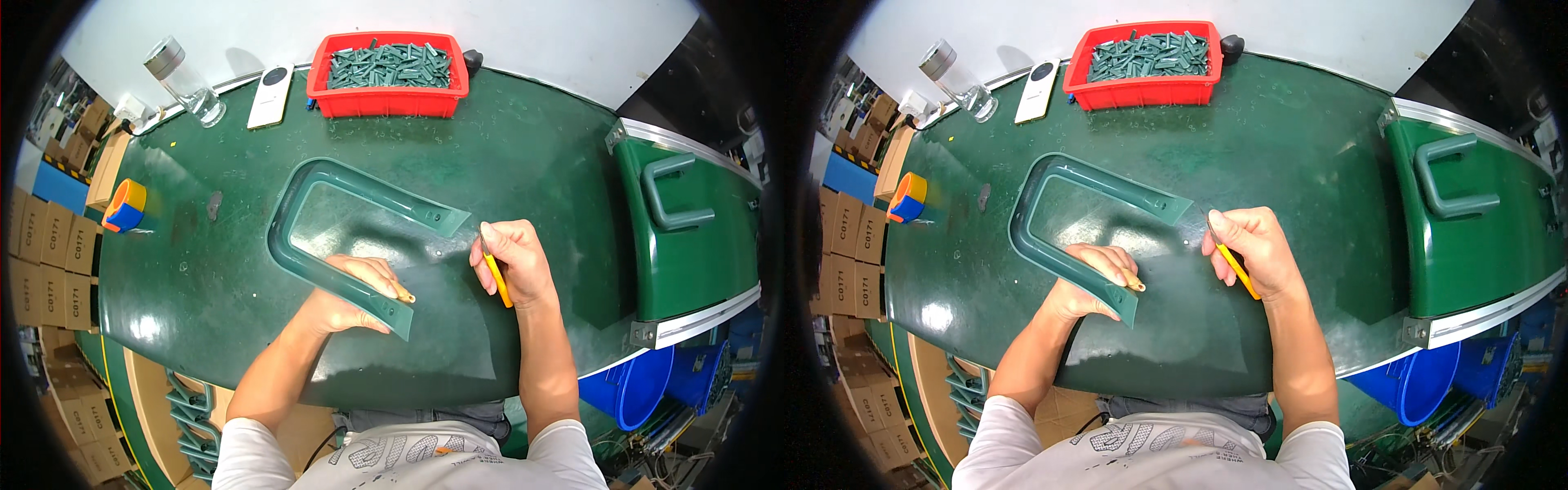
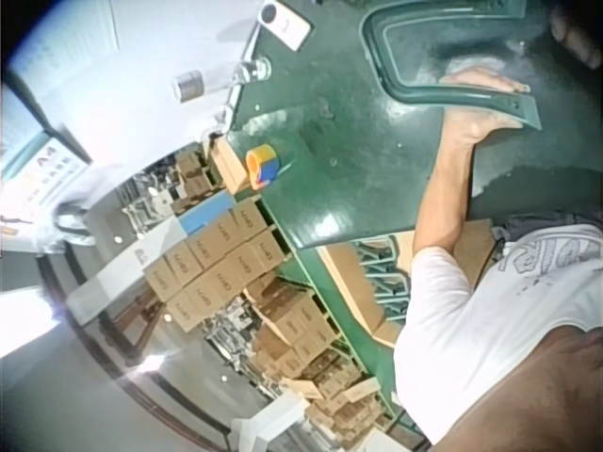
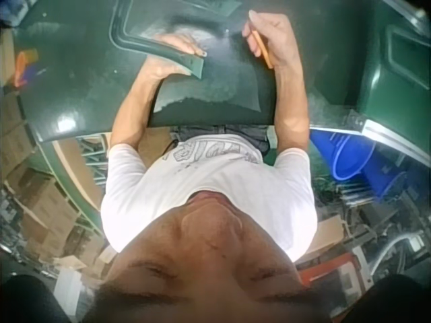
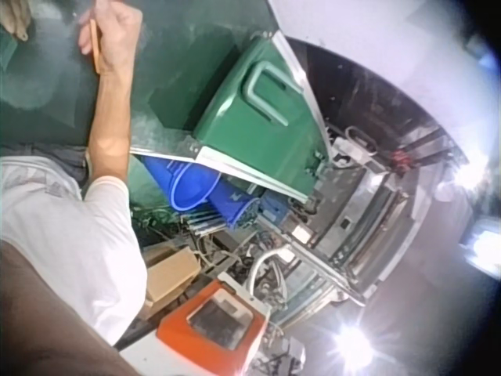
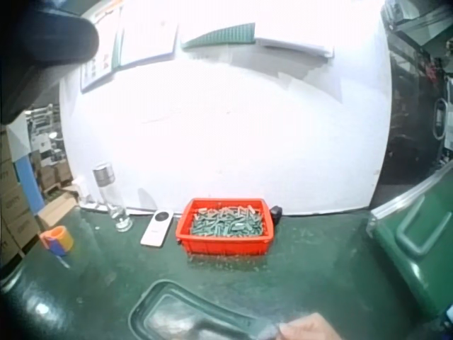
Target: Insert small plastic components into a larger U-shaped plastic frame and place the finished assembly into a box.
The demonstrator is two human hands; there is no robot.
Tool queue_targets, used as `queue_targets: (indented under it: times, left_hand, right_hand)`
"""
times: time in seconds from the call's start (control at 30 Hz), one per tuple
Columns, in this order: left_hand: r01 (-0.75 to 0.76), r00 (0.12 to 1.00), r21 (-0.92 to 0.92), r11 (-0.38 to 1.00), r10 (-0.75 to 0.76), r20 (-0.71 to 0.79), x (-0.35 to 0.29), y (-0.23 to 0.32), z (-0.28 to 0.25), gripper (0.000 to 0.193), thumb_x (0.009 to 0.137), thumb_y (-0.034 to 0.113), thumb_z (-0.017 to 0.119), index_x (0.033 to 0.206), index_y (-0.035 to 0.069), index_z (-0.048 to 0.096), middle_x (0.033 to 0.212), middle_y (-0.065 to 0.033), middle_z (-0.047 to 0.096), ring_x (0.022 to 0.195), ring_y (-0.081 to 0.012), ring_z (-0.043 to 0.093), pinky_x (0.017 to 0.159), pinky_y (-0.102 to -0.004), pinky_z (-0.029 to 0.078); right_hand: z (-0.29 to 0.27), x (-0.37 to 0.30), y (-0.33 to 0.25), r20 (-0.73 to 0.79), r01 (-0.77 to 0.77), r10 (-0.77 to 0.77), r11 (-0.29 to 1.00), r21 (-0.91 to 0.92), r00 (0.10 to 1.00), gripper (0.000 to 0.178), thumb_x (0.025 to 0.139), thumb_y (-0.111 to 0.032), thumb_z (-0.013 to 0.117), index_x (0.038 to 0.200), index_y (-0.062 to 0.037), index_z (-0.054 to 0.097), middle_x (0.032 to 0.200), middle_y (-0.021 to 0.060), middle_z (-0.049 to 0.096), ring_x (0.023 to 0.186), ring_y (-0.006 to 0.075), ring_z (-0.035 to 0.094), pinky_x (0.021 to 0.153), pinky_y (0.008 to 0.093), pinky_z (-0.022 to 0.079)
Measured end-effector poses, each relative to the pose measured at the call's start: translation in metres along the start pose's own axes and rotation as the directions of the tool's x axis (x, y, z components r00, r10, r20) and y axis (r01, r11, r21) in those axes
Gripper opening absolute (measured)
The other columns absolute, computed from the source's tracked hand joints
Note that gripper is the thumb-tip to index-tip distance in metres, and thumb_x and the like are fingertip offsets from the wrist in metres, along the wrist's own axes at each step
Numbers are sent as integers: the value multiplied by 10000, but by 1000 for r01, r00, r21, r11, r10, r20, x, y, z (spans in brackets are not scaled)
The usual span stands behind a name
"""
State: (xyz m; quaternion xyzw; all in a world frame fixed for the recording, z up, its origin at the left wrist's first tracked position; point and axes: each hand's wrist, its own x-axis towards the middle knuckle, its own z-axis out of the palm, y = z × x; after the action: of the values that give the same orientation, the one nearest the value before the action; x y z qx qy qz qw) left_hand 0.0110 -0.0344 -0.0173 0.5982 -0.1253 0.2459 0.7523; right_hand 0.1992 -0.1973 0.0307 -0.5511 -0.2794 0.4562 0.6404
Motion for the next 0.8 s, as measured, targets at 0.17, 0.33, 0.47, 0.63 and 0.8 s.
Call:
queue_targets:
  times: [0.17,0.33,0.47,0.63,0.8]
  left_hand:
    - [29,999,8,1000,-29,-19,-1,1,0,422,538,113,870,887,43,644,848,-161,688,773,-261,660,668,-349,484]
    - [15,1000,20,1000,-15,1,0,1,-1,417,543,115,868,888,43,644,846,-160,687,775,-256,659,669,-347,481]
    - [21,1000,13,1000,-21,4,-1,1,-2,419,544,117,868,892,46,644,847,-158,687,775,-253,658,667,-347,480]
    - [19,1000,22,1000,-20,11,-1,0,-2,418,547,113,866,894,46,643,848,-159,688,776,-252,658,667,-345,480]
    - [53,999,26,998,-52,-14,-2,0,-1,393,563,68,856,893,33,646,850,-157,687,777,-242,657,674,-335,482]
  right_hand:
    - [0,-1,-1,23,9,-8,999,-33,1000,435,913,-304,532,645,32,598,451,97,508,331,137,434,349,247,340]
    - [-2,1,0,-8,2,-2,1000,-4,1000,431,918,-304,528,646,23,600,456,92,511,338,132,435,353,244,341]
    - [-1,1,-1,-12,-3,3,1000,1,1000,426,914,-306,538,645,19,601,461,90,513,338,131,434,353,241,340]
    - [0,0,-1,-11,-5,5,1000,-7,1000,426,911,-310,545,646,19,603,459,87,510,337,131,434,350,241,340]
    - [-1,0,-2,-22,-11,10,999,-43,1000,426,902,-315,568,640,19,606,462,82,514,344,123,441,357,239,349]
